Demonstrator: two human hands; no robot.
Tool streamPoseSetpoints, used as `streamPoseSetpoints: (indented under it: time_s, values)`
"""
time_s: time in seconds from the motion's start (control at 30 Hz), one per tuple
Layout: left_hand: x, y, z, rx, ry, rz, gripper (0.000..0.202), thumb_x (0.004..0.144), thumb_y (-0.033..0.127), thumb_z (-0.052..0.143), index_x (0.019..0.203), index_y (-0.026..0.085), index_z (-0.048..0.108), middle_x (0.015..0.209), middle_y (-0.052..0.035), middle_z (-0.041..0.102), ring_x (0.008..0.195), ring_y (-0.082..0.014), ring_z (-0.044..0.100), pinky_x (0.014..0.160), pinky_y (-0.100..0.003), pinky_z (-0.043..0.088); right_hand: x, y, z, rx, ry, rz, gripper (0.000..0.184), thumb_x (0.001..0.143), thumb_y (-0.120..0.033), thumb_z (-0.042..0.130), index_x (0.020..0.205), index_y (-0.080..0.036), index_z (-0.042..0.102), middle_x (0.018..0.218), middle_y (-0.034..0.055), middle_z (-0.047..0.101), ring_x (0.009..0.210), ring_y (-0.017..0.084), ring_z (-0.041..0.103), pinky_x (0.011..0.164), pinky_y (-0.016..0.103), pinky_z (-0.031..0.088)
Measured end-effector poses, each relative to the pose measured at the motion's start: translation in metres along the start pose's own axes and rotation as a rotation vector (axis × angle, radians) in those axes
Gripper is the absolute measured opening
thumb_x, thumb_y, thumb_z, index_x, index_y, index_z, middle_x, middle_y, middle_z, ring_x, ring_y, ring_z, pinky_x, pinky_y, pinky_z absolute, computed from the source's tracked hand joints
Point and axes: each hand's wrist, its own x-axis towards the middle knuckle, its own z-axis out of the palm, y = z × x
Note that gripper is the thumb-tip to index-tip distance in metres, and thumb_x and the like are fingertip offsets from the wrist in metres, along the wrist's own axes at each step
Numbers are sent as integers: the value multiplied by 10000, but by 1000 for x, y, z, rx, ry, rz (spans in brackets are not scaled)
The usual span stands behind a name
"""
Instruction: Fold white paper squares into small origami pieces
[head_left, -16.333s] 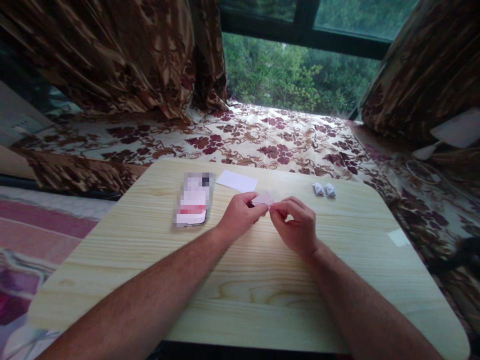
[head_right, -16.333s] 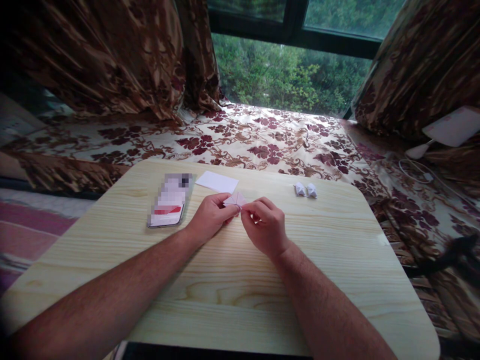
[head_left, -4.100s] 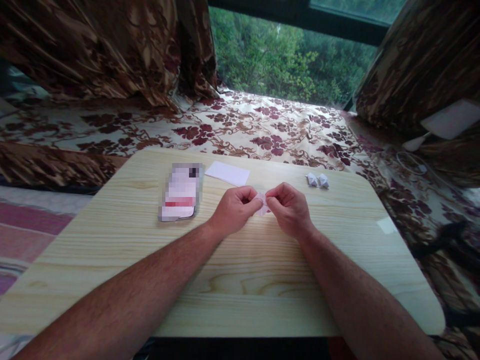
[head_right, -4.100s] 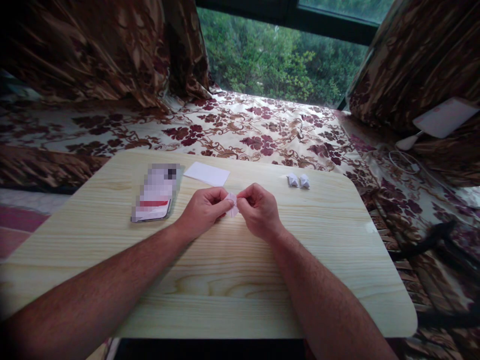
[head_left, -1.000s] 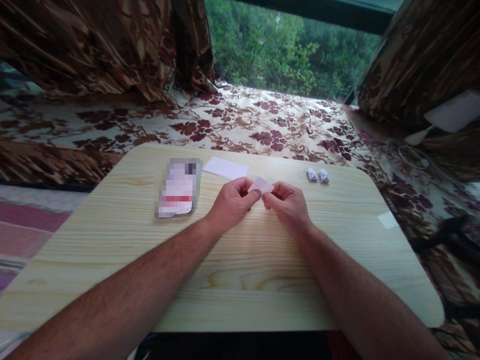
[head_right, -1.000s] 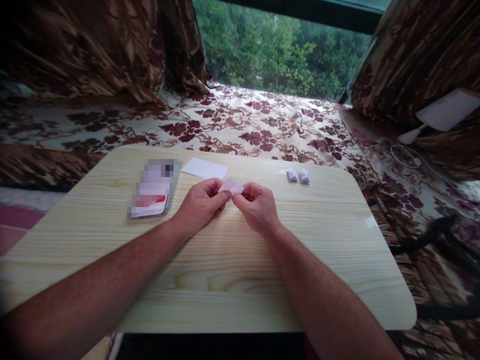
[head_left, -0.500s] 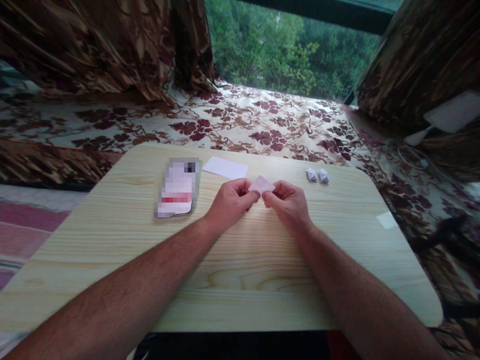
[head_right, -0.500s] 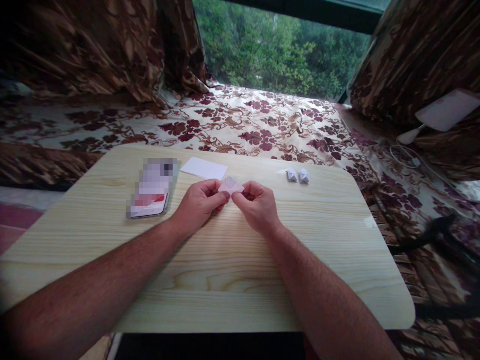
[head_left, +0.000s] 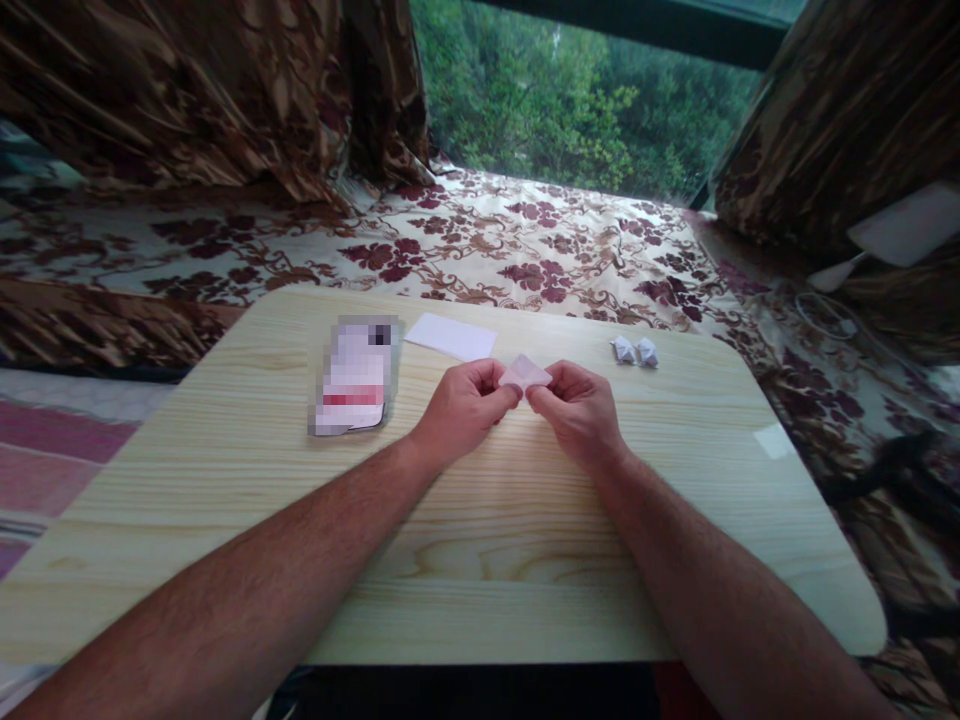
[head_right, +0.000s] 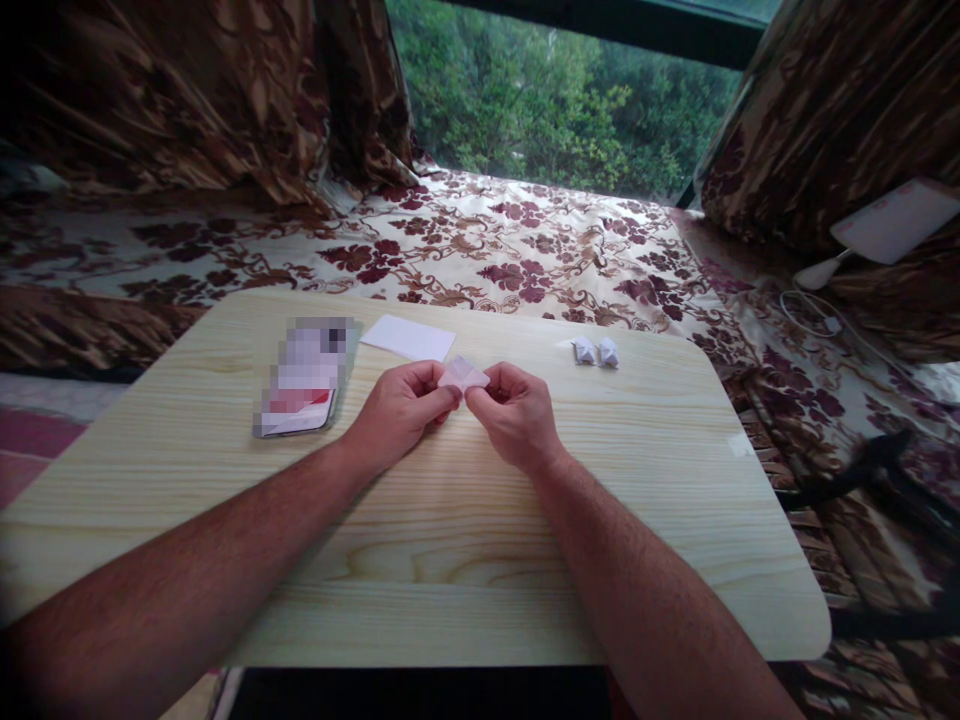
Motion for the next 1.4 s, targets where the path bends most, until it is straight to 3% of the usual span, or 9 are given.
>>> streamPoseSetpoints:
  time_s: [0.33,0.73,1.4]
  values:
    - [1,-2,-1,40,8,26,236,763,316,668,660,171,512,544,54,481,482,-70,377,474,-230,276,-2,-1,1,-37,38,11,112,743,-235,657,664,-178,602,578,-30,563,512,94,449,483,237,315]
    - [0,-3,-1,65,-5,18,251,780,346,661,669,174,516,547,55,476,474,-70,374,467,-227,272,-2,1,2,-29,36,-10,118,745,-231,646,658,-185,580,568,-47,510,505,86,406,475,232,294]
    - [-1,-2,0,104,13,40,227,794,303,645,664,165,521,550,55,474,481,-63,375,475,-225,269,-2,-2,2,-39,33,2,93,752,-196,622,664,-171,601,566,-33,570,505,91,457,475,228,319]
